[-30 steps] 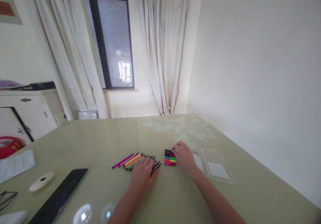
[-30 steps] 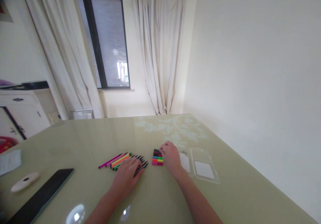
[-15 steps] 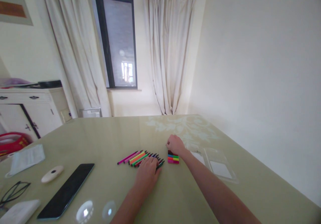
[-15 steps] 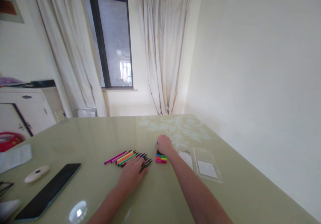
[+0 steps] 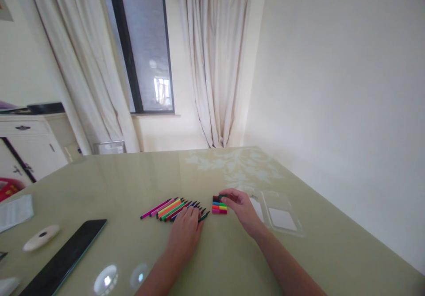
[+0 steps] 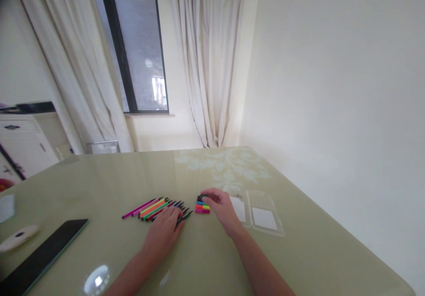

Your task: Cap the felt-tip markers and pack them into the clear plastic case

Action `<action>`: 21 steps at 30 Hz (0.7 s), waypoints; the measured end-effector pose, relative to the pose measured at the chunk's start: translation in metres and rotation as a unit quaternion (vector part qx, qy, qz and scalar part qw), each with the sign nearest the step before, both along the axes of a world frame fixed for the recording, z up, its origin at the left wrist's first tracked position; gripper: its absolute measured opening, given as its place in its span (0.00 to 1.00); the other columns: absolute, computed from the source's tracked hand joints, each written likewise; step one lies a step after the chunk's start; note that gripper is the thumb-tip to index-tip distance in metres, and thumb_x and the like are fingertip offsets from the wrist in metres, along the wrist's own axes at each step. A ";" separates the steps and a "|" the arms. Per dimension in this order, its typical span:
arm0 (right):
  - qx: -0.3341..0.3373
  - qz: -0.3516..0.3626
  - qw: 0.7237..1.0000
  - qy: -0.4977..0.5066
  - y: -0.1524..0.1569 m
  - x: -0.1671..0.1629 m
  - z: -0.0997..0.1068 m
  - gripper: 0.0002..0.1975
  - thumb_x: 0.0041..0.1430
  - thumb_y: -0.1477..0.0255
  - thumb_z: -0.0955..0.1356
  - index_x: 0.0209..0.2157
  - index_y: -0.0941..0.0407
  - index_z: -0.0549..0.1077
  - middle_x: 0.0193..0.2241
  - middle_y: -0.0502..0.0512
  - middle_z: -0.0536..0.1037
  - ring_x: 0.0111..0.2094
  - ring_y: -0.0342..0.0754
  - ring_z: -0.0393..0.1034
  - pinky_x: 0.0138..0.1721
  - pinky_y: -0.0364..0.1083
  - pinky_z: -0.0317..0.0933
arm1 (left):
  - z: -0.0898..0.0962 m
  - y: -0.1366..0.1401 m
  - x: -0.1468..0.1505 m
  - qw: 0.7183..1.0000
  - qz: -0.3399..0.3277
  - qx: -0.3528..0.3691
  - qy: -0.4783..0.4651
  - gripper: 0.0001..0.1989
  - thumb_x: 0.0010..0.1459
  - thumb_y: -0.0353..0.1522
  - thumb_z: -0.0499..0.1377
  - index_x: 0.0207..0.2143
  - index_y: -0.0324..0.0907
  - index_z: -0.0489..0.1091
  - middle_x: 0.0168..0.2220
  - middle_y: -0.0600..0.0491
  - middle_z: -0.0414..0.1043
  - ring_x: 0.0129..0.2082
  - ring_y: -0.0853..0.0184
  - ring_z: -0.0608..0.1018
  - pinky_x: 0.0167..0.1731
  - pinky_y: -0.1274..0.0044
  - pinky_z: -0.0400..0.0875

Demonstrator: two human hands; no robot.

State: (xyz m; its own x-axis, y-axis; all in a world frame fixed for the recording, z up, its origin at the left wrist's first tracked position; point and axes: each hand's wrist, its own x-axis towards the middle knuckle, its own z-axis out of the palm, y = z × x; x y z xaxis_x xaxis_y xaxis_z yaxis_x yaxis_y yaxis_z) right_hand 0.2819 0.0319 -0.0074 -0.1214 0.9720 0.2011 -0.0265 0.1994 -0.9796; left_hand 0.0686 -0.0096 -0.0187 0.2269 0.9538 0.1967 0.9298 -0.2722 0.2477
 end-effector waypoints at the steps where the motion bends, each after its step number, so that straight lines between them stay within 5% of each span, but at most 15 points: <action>1: -0.004 -0.004 1.000 0.005 0.001 0.000 0.000 0.16 0.51 0.60 0.77 0.39 0.53 0.82 0.37 0.54 0.84 0.41 0.52 0.77 0.48 0.51 0.68 | 0.000 0.000 0.000 1.000 0.001 0.000 0.005 0.08 0.65 0.27 0.53 0.41 0.43 0.71 0.44 0.49 0.74 0.48 0.58 0.74 0.51 0.69 0.65; 13: 0.011 0.025 1.000 0.003 0.000 -0.004 0.000 0.17 0.52 0.59 0.77 0.40 0.54 0.82 0.37 0.55 0.84 0.40 0.53 0.79 0.47 0.52 0.72 | -0.005 0.001 -0.003 1.000 -0.005 0.009 -0.015 0.06 0.66 0.29 0.55 0.39 0.42 0.72 0.42 0.47 0.75 0.46 0.55 0.75 0.51 0.65 0.66; 21: 0.028 0.035 0.999 -0.001 0.001 -0.002 -0.002 0.16 0.53 0.59 0.77 0.39 0.54 0.82 0.37 0.56 0.85 0.40 0.53 0.80 0.45 0.52 0.73 | 0.006 0.010 -0.010 0.979 -0.024 -0.003 -0.202 0.06 0.68 0.34 0.52 0.40 0.45 0.68 0.42 0.49 0.78 0.45 0.56 0.77 0.47 0.66 0.65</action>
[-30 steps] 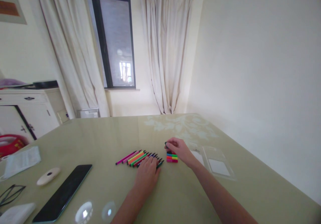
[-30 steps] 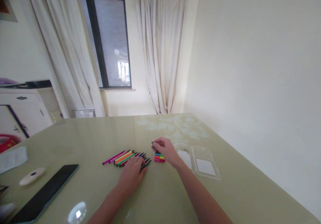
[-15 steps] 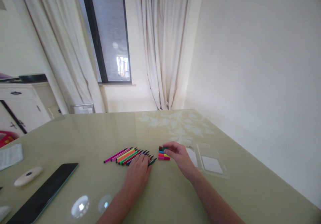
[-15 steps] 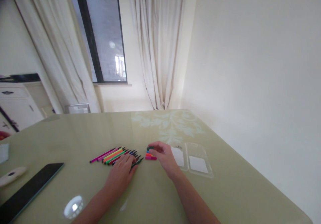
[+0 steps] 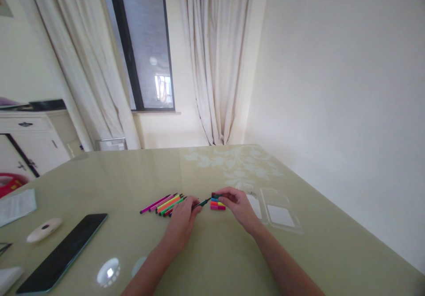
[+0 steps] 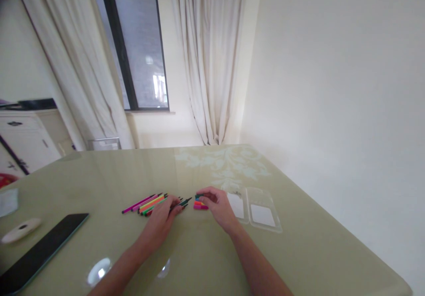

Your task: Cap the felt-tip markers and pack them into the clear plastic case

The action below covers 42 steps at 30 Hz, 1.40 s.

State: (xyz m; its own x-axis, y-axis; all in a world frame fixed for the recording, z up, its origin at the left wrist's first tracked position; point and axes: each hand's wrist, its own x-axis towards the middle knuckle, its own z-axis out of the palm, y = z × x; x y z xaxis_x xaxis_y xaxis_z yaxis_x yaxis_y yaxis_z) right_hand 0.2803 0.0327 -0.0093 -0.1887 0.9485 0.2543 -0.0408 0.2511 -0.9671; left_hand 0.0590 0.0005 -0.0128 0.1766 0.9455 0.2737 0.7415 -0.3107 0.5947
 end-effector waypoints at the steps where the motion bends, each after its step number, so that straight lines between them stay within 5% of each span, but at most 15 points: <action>1: 0.002 0.002 1.000 -0.001 0.000 0.000 0.000 0.15 0.53 0.59 0.77 0.39 0.54 0.82 0.37 0.57 0.85 0.40 0.54 0.80 0.46 0.53 0.73 | 0.000 0.001 0.000 1.000 -0.006 -0.011 -0.024 0.06 0.67 0.35 0.51 0.40 0.45 0.67 0.41 0.49 0.78 0.45 0.56 0.77 0.47 0.66 0.65; 9: 0.009 0.044 0.999 0.018 -0.005 -0.007 -0.002 0.12 0.51 0.61 0.78 0.37 0.52 0.83 0.37 0.54 0.82 0.42 0.53 0.78 0.46 0.53 0.74 | 0.000 -0.001 0.003 0.997 -0.029 -0.008 -0.067 0.07 0.66 0.37 0.51 0.38 0.46 0.67 0.37 0.51 0.79 0.40 0.56 0.78 0.46 0.65 0.64; 18: 0.059 0.026 0.993 -0.098 -0.004 -0.006 -0.004 0.09 0.52 0.62 0.77 0.34 0.50 0.85 0.35 0.55 0.83 0.50 0.56 0.76 0.52 0.53 0.68 | -0.005 -0.005 0.004 0.989 -0.074 0.001 -0.125 0.08 0.67 0.37 0.53 0.36 0.45 0.68 0.33 0.54 0.75 0.34 0.63 0.75 0.34 0.75 0.64; 24: 0.004 0.061 0.984 -0.167 -0.008 -0.006 -0.003 0.08 0.50 0.68 0.76 0.33 0.54 0.83 0.29 0.51 0.82 0.32 0.48 0.75 0.36 0.46 0.67 | -0.004 -0.005 0.002 0.992 -0.099 -0.025 -0.071 0.10 0.67 0.38 0.55 0.34 0.45 0.70 0.32 0.55 0.75 0.33 0.64 0.75 0.33 0.76 0.62; 30: 0.034 0.153 0.929 -0.334 -0.018 -0.002 0.005 0.08 0.47 0.75 0.76 0.33 0.55 0.82 0.25 0.48 0.78 0.28 0.44 0.70 0.29 0.41 0.59 | -0.001 0.004 -0.015 0.998 -0.040 0.017 0.039 0.14 0.69 0.37 0.53 0.31 0.44 0.71 0.33 0.52 0.75 0.37 0.61 0.75 0.39 0.73 0.63; 34: 0.082 0.120 0.909 -0.390 -0.020 -0.003 0.004 0.07 0.48 0.72 0.78 0.32 0.54 0.82 0.30 0.50 0.79 0.32 0.46 0.70 0.34 0.42 0.60 | -0.005 0.009 -0.025 0.994 0.027 0.037 0.097 0.06 0.65 0.34 0.58 0.35 0.45 0.73 0.39 0.51 0.76 0.43 0.58 0.75 0.45 0.70 0.63; 39: 0.139 -0.009 0.927 -0.347 -0.006 -0.002 0.000 0.07 0.62 0.66 0.72 0.32 0.53 0.81 0.34 0.54 0.80 0.39 0.51 0.72 0.43 0.47 0.62 | -0.004 0.006 -0.023 0.992 0.017 0.019 0.126 0.03 0.63 0.34 0.60 0.36 0.45 0.73 0.39 0.51 0.75 0.43 0.57 0.75 0.42 0.71 0.64; 42: 0.161 -0.093 0.901 -0.391 0.012 -0.003 -0.001 0.10 0.66 0.69 0.67 0.36 0.54 0.82 0.37 0.57 0.79 0.43 0.53 0.71 0.47 0.49 0.61 | -0.002 0.004 -0.021 0.992 0.004 0.016 0.124 0.01 0.61 0.32 0.62 0.35 0.45 0.72 0.39 0.51 0.75 0.43 0.57 0.75 0.42 0.71 0.63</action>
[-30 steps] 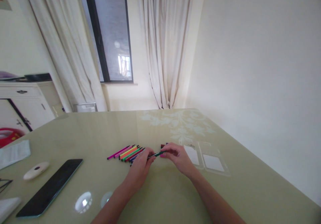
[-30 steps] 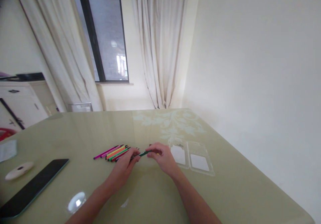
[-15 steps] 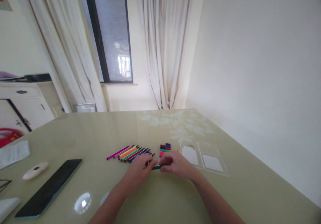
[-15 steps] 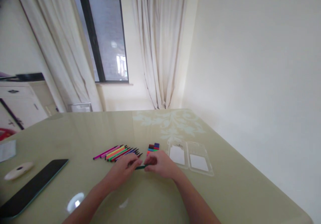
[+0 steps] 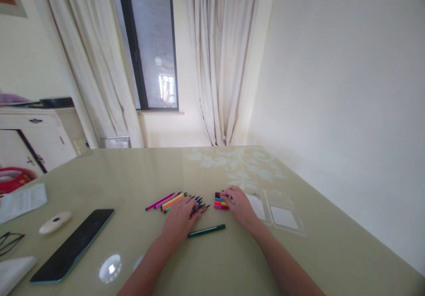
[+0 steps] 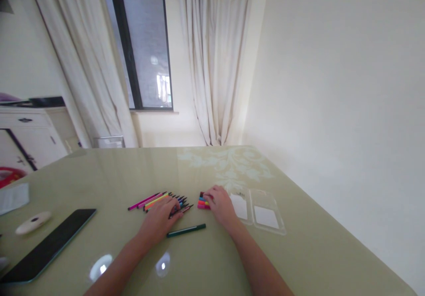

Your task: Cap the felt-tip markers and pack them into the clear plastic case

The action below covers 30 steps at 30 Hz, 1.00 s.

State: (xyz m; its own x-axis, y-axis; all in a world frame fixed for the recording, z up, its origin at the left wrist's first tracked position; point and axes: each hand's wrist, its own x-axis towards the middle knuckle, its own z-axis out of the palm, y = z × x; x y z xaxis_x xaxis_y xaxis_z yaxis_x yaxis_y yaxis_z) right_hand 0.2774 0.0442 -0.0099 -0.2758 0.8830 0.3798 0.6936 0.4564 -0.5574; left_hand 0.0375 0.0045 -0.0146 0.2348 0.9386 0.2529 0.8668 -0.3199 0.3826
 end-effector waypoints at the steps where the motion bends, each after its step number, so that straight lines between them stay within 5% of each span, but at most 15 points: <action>1: 0.008 -0.018 0.999 -0.027 0.007 -0.002 0.001 0.11 0.66 0.70 0.67 0.36 0.54 0.82 0.38 0.58 0.79 0.44 0.53 0.70 0.48 0.49 0.61 | 0.000 0.000 0.000 1.000 -0.004 -0.001 0.000 0.01 0.61 0.32 0.62 0.35 0.45 0.73 0.39 0.51 0.75 0.43 0.57 0.75 0.42 0.71 0.63; 6: -0.016 -0.038 0.986 -0.161 0.040 -0.018 0.009 0.07 0.59 0.75 0.71 0.29 0.55 0.83 0.38 0.61 0.80 0.44 0.55 0.70 0.47 0.49 0.61 | -0.006 -0.002 0.003 1.000 -0.017 -0.017 0.001 0.03 0.62 0.32 0.62 0.34 0.44 0.74 0.40 0.51 0.75 0.43 0.57 0.75 0.43 0.70 0.63; 10: -0.033 -0.027 0.987 -0.156 0.059 -0.028 0.014 0.08 0.53 0.79 0.73 0.22 0.56 0.80 0.33 0.62 0.81 0.43 0.56 0.72 0.45 0.49 0.62 | -0.005 -0.003 0.004 0.999 -0.032 -0.011 -0.029 0.04 0.63 0.32 0.60 0.33 0.44 0.73 0.40 0.50 0.75 0.43 0.57 0.75 0.43 0.69 0.64; 13: -0.027 -0.026 0.992 -0.123 0.057 -0.028 0.018 0.06 0.57 0.77 0.72 0.27 0.57 0.81 0.36 0.63 0.82 0.44 0.56 0.73 0.48 0.50 0.63 | -0.001 -0.002 0.006 0.995 -0.024 -0.010 -0.098 0.05 0.65 0.32 0.56 0.35 0.44 0.71 0.38 0.50 0.75 0.42 0.57 0.75 0.43 0.69 0.65; 17: -0.085 0.038 0.991 0.094 0.030 -0.017 0.015 0.12 0.66 0.66 0.66 0.43 0.57 0.78 0.39 0.58 0.83 0.41 0.50 0.77 0.44 0.49 0.69 | 0.002 0.000 0.010 0.981 -0.020 -0.033 -0.192 0.08 0.69 0.36 0.51 0.41 0.44 0.68 0.39 0.50 0.77 0.41 0.59 0.78 0.41 0.70 0.69; 21: -0.169 0.086 0.908 0.373 -0.002 -0.003 0.008 0.18 0.60 0.57 0.72 0.45 0.55 0.78 0.41 0.58 0.84 0.44 0.53 0.78 0.49 0.53 0.70 | 0.001 -0.001 0.015 0.957 -0.061 -0.016 -0.283 0.09 0.68 0.38 0.53 0.45 0.45 0.69 0.43 0.49 0.77 0.44 0.59 0.78 0.46 0.69 0.70; 30: -0.129 0.120 0.906 0.385 -0.014 0.001 0.020 0.14 0.58 0.60 0.74 0.43 0.51 0.83 0.41 0.54 0.80 0.45 0.51 0.76 0.51 0.51 0.70 | 0.007 -0.006 0.016 0.949 -0.064 0.009 -0.309 0.10 0.68 0.40 0.54 0.44 0.45 0.71 0.41 0.50 0.77 0.40 0.61 0.78 0.43 0.71 0.72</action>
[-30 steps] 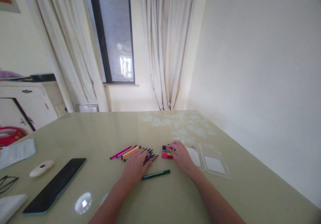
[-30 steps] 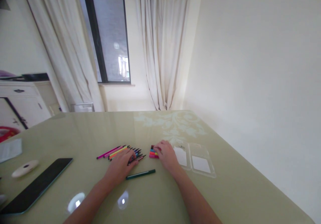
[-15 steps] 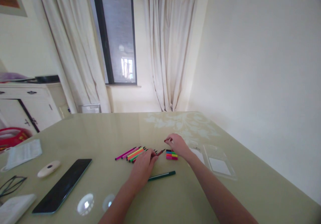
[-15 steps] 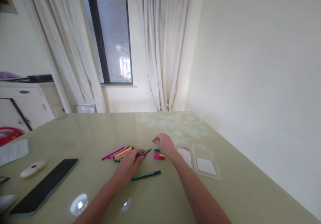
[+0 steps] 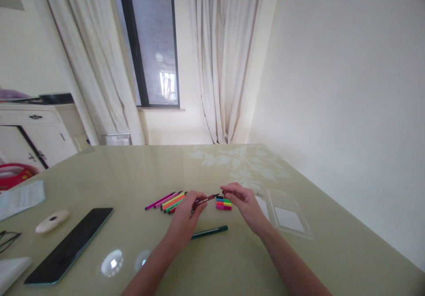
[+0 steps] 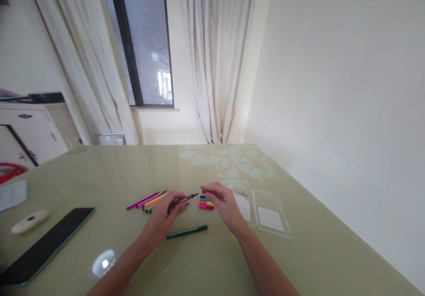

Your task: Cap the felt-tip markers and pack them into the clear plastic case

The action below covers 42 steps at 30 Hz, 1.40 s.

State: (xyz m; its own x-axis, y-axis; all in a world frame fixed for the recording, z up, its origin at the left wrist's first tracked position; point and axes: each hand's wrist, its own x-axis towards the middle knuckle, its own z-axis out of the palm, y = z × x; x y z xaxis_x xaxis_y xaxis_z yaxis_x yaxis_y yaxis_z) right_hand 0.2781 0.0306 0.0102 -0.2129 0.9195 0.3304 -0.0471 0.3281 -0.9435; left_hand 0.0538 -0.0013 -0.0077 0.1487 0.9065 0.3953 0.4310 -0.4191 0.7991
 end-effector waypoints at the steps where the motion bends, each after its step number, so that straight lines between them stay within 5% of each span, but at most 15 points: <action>1: 0.000 0.001 1.000 0.007 -0.001 -0.001 0.001 0.13 0.57 0.61 0.75 0.42 0.51 0.83 0.41 0.53 0.79 0.44 0.51 0.76 0.51 0.50 0.70 | 0.000 0.000 -0.001 1.000 0.000 0.002 -0.001 0.10 0.68 0.39 0.54 0.44 0.45 0.71 0.41 0.50 0.77 0.40 0.61 0.78 0.43 0.71 0.72; 14: -0.080 0.025 0.995 0.053 -0.005 -0.010 -0.009 0.17 0.45 0.62 0.80 0.35 0.55 0.82 0.33 0.55 0.84 0.37 0.53 0.80 0.44 0.56 0.76 | 0.000 -0.001 0.000 0.999 -0.006 0.017 0.041 0.12 0.68 0.41 0.55 0.43 0.45 0.74 0.39 0.50 0.78 0.39 0.60 0.78 0.42 0.71 0.72; 24: -0.052 0.001 0.998 -0.025 -0.008 -0.013 -0.010 0.10 0.49 0.63 0.78 0.33 0.53 0.84 0.30 0.53 0.84 0.34 0.51 0.79 0.41 0.49 0.72 | -0.002 -0.002 0.003 1.000 -0.010 0.004 0.019 0.11 0.67 0.40 0.57 0.40 0.45 0.76 0.37 0.52 0.79 0.37 0.62 0.78 0.37 0.74 0.70; 29: -0.044 0.022 0.995 -0.085 -0.001 -0.008 -0.013 0.12 0.57 0.60 0.74 0.36 0.54 0.83 0.30 0.54 0.84 0.33 0.51 0.77 0.36 0.48 0.70 | 0.003 -0.005 0.000 0.993 -0.041 -0.028 0.111 0.10 0.67 0.38 0.56 0.40 0.46 0.76 0.36 0.53 0.79 0.36 0.62 0.78 0.37 0.74 0.69; 35: 0.071 -0.086 0.944 -0.310 0.006 0.002 -0.018 0.08 0.62 0.69 0.70 0.34 0.54 0.83 0.35 0.56 0.81 0.39 0.52 0.74 0.45 0.50 0.65 | 0.006 -0.006 -0.011 0.970 -0.069 -0.083 0.219 0.07 0.59 0.37 0.62 0.33 0.44 0.78 0.34 0.52 0.76 0.35 0.62 0.76 0.35 0.74 0.65; 42: 0.087 -0.100 0.901 -0.414 -0.001 -0.010 -0.025 0.03 0.59 0.75 0.72 0.32 0.54 0.81 0.38 0.55 0.76 0.45 0.52 0.70 0.47 0.47 0.62 | 0.004 -0.013 -0.003 0.956 -0.138 -0.128 0.227 0.09 0.52 0.35 0.66 0.37 0.45 0.79 0.37 0.55 0.75 0.36 0.65 0.77 0.36 0.76 0.66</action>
